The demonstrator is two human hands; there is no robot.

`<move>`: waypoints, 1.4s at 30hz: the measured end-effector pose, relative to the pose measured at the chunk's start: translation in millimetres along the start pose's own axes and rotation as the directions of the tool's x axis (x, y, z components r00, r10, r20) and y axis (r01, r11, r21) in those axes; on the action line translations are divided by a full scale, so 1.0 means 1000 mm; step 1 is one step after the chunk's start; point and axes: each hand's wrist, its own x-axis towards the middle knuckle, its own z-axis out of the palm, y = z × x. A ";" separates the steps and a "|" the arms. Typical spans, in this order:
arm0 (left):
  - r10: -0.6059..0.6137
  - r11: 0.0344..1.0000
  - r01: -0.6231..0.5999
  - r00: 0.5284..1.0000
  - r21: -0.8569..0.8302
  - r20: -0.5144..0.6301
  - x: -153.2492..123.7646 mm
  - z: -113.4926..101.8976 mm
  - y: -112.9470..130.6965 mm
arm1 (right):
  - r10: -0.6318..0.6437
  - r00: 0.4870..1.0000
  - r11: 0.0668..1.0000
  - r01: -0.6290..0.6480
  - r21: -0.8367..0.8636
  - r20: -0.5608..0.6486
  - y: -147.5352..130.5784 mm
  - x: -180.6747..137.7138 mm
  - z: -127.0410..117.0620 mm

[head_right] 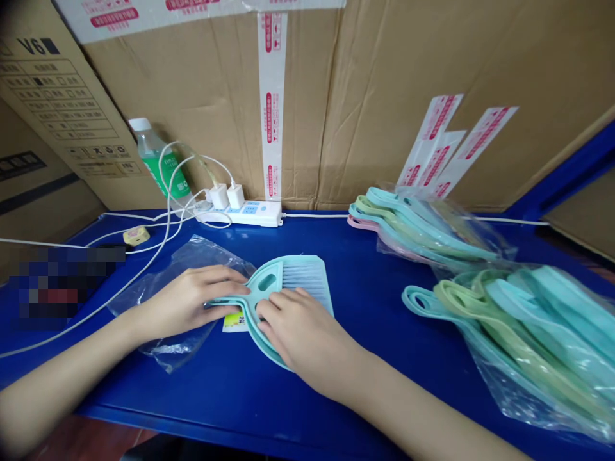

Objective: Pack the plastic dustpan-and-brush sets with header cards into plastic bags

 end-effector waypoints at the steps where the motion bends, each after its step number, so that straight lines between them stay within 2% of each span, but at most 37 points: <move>1: 0.004 1.000 -0.005 1.000 0.010 0.013 0.000 -0.001 0.000 | 0.001 1.000 1.000 -0.001 0.004 -0.001 0.000 0.000 0.000; 12: 0.037 0.999 -0.037 0.999 0.009 0.001 -0.001 0.000 -0.003 | 0.042 0.997 0.998 -0.045 -0.041 -0.058 -0.002 0.000 0.004; 20: 0.036 0.999 -0.036 0.999 0.004 -0.008 -0.002 0.001 -0.003 | -0.060 0.989 0.987 0.038 -0.156 -0.138 0.004 -0.003 0.011; 30: 0.010 1.000 -0.009 1.000 -0.024 0.018 -0.001 -0.001 -0.001 | -0.013 0.993 1.000 0.010 -0.030 -0.115 0.002 -0.001 0.009; 37: -0.067 0.974 0.056 0.997 -0.222 -0.040 0.002 0.000 -0.002 | 0.014 0.994 1.000 -0.016 -0.010 -0.109 0.002 -0.001 0.012; 42: -0.216 0.943 0.209 0.976 -0.259 0.001 0.006 -0.007 0.002 | -0.029 0.988 0.997 0.018 -0.074 -0.153 0.002 -0.001 0.013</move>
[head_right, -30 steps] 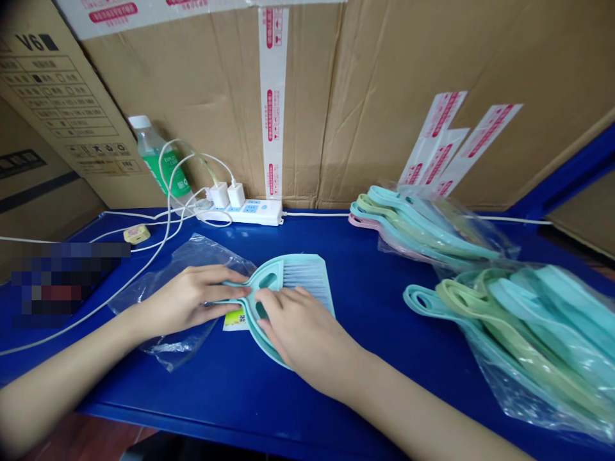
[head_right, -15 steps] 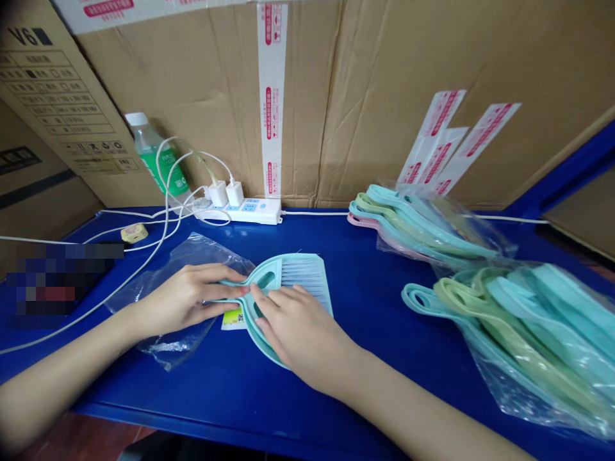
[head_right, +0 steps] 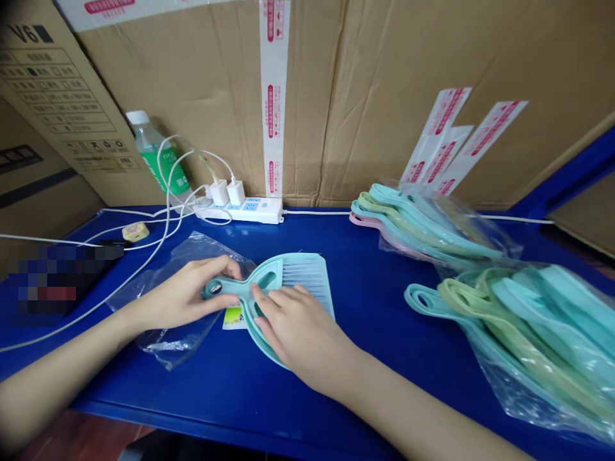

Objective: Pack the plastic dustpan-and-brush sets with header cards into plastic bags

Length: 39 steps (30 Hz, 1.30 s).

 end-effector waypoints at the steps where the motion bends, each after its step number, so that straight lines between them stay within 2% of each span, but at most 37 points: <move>1: -0.033 0.999 0.033 0.999 0.006 -0.004 0.000 -0.001 0.001 | -0.004 1.000 1.000 0.004 -0.005 -0.006 0.000 0.000 0.000; 6: -0.068 0.997 0.066 0.996 0.044 0.052 0.003 -0.003 -0.001 | -0.012 1.000 0.999 0.011 -0.035 -0.015 0.000 -0.001 0.000; 14: -0.132 0.971 0.140 0.990 -0.191 0.056 0.003 0.001 -0.013 | -0.014 1.000 0.997 0.013 -0.079 -0.011 -0.001 -0.001 0.001; 28: -0.214 0.929 0.229 0.973 -0.292 0.084 0.003 0.004 -0.013 | 0.034 0.999 0.999 -0.035 0.033 0.024 -0.003 0.001 -0.001; 34: -0.246 0.932 0.261 0.965 -0.251 0.090 0.002 0.006 -0.015 | -0.019 1.000 1.000 0.019 -0.011 -0.012 -0.004 0.000 0.001; 39: -0.229 0.944 0.247 0.968 -0.217 0.105 0.003 0.005 -0.009 | -0.007 1.000 1.000 0.007 -0.011 0.022 -0.002 0.001 -0.001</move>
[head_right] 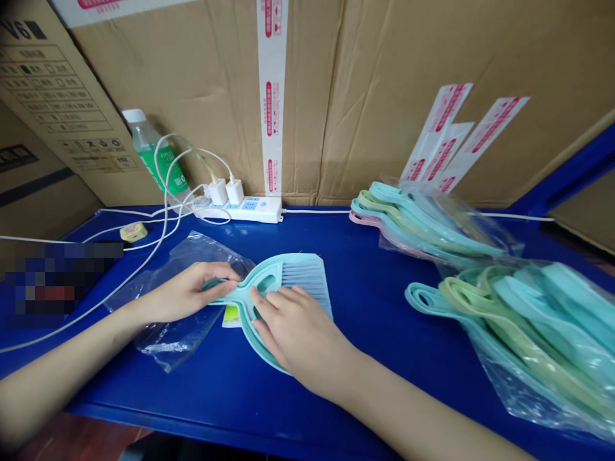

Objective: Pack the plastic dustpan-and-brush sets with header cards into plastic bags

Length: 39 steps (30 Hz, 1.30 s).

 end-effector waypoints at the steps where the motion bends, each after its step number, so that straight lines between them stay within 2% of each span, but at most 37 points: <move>1: -0.006 1.000 0.006 1.000 -0.002 0.006 0.000 0.000 0.001 | -0.004 1.000 1.000 0.004 0.013 0.016 0.001 0.000 -0.002; 5: -0.059 0.996 0.061 0.998 -0.063 0.029 0.001 0.002 0.001 | 0.064 0.997 0.992 -0.069 0.107 0.044 0.008 0.001 -0.012; 9: -0.100 0.983 0.110 0.992 -0.146 0.073 0.001 0.000 0.000 | 0.231 0.971 0.972 -0.229 0.054 -0.052 0.027 0.001 -0.021; 12: -0.118 0.974 0.132 0.990 -0.184 0.083 0.001 -0.003 0.001 | 0.381 0.916 0.924 -0.380 0.031 -0.121 0.044 0.001 -0.024; 14: -0.118 0.972 0.126 0.992 -0.199 0.052 0.000 -0.006 0.002 | 0.493 0.862 0.868 -0.478 0.136 -0.120 0.051 0.001 -0.024; 16: -0.112 0.973 0.111 0.994 -0.203 0.006 0.000 -0.008 0.003 | 0.602 0.798 0.759 -0.557 0.336 -0.038 0.054 0.003 -0.026; 17: -0.108 0.974 0.103 0.994 -0.202 -0.014 0.000 -0.008 0.003 | 0.650 0.759 0.671 -0.591 0.448 0.028 0.054 0.004 -0.028; 20: -0.093 0.978 0.084 0.995 -0.192 -0.036 0.000 -0.010 0.001 | 0.743 0.630 0.319 -0.630 0.708 0.227 0.049 0.011 -0.036; 22: -0.086 0.978 0.076 0.995 -0.192 -0.041 0.000 -0.011 0.000 | 0.753 0.565 0.111 -0.614 0.782 0.337 0.045 0.016 -0.041; 24: -0.072 0.982 0.065 0.997 -0.179 -0.035 0.000 -0.013 0.001 | 0.730 0.538 -0.022 -0.599 0.800 0.422 0.041 0.019 -0.044; 26: -0.052 0.990 0.048 0.998 -0.136 -0.021 -0.001 -0.015 0.004 | 0.710 0.532 -0.086 -0.584 0.807 0.461 0.040 0.020 -0.043; 31: -0.044 0.999 0.044 0.996 0.013 0.076 -0.006 -0.017 0.012 | 0.717 0.542 -0.109 -0.534 0.839 0.438 0.038 0.021 -0.035; 35: -0.038 0.998 0.034 0.996 0.047 0.080 -0.006 -0.020 0.010 | 0.723 0.547 -0.052 -0.567 0.822 0.423 0.042 0.020 -0.036; 37: -0.038 0.998 0.034 0.994 0.045 0.101 -0.006 -0.023 0.009 | 0.729 0.570 0.068 -0.612 0.788 0.379 0.049 0.018 -0.037; 39: -0.052 0.997 0.045 0.990 0.055 0.134 -0.006 -0.027 0.007 | 0.751 0.606 0.290 -0.658 0.695 0.261 0.059 0.014 -0.037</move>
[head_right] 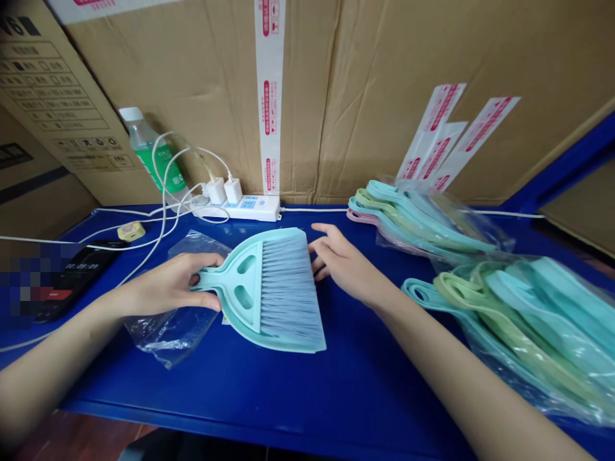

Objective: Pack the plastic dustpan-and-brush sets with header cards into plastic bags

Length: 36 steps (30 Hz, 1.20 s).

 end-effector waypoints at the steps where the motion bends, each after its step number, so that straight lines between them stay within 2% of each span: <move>1: -0.009 1.000 0.008 1.000 0.009 0.017 0.000 -0.003 -0.001 | -0.074 0.997 0.988 0.068 -0.142 -0.037 0.003 0.002 -0.004; 3: -0.021 0.999 0.019 0.998 0.040 0.052 -0.002 -0.008 -0.002 | -0.227 0.974 0.891 0.195 -0.411 -0.030 0.010 0.005 -0.009; 4: -0.023 0.998 0.019 0.997 0.059 0.067 -0.003 -0.012 -0.002 | -0.288 0.957 0.823 0.262 -0.503 0.027 0.014 0.005 -0.010; 6: -0.023 0.996 0.014 0.996 0.091 0.092 -0.005 -0.018 -0.002 | -0.360 0.916 0.711 0.393 -0.583 0.179 0.017 0.004 -0.010; 8: -0.029 0.995 0.018 0.993 0.096 0.115 -0.008 -0.025 -0.002 | -0.369 0.885 0.666 0.465 -0.583 0.284 0.017 0.000 -0.007; 12: -0.068 0.996 0.059 0.991 0.071 0.119 -0.014 -0.036 -0.002 | -0.270 0.898 0.685 0.433 -0.585 0.349 0.009 -0.011 0.000; 17: -0.096 0.994 0.088 0.986 0.059 0.139 -0.014 -0.039 -0.004 | -0.130 0.926 0.691 0.340 -0.638 0.353 0.000 -0.021 0.007; 24: -0.109 0.993 0.099 0.980 0.069 0.164 -0.012 -0.038 -0.005 | -0.010 0.920 0.698 0.286 -0.656 0.391 -0.007 -0.024 0.001; 27: -0.118 0.992 0.109 0.976 0.059 0.183 -0.012 -0.038 -0.005 | -0.048 0.910 0.676 0.333 -0.658 0.412 -0.005 -0.024 -0.007; 32: -0.113 0.993 0.107 0.976 0.041 0.189 -0.011 -0.035 -0.005 | -0.159 0.913 0.580 0.393 -0.713 0.375 0.000 -0.024 -0.022; 36: -0.073 0.997 0.069 0.984 0.035 0.164 -0.011 -0.029 -0.007 | -0.253 0.841 0.557 0.531 -0.639 0.478 0.003 -0.027 -0.032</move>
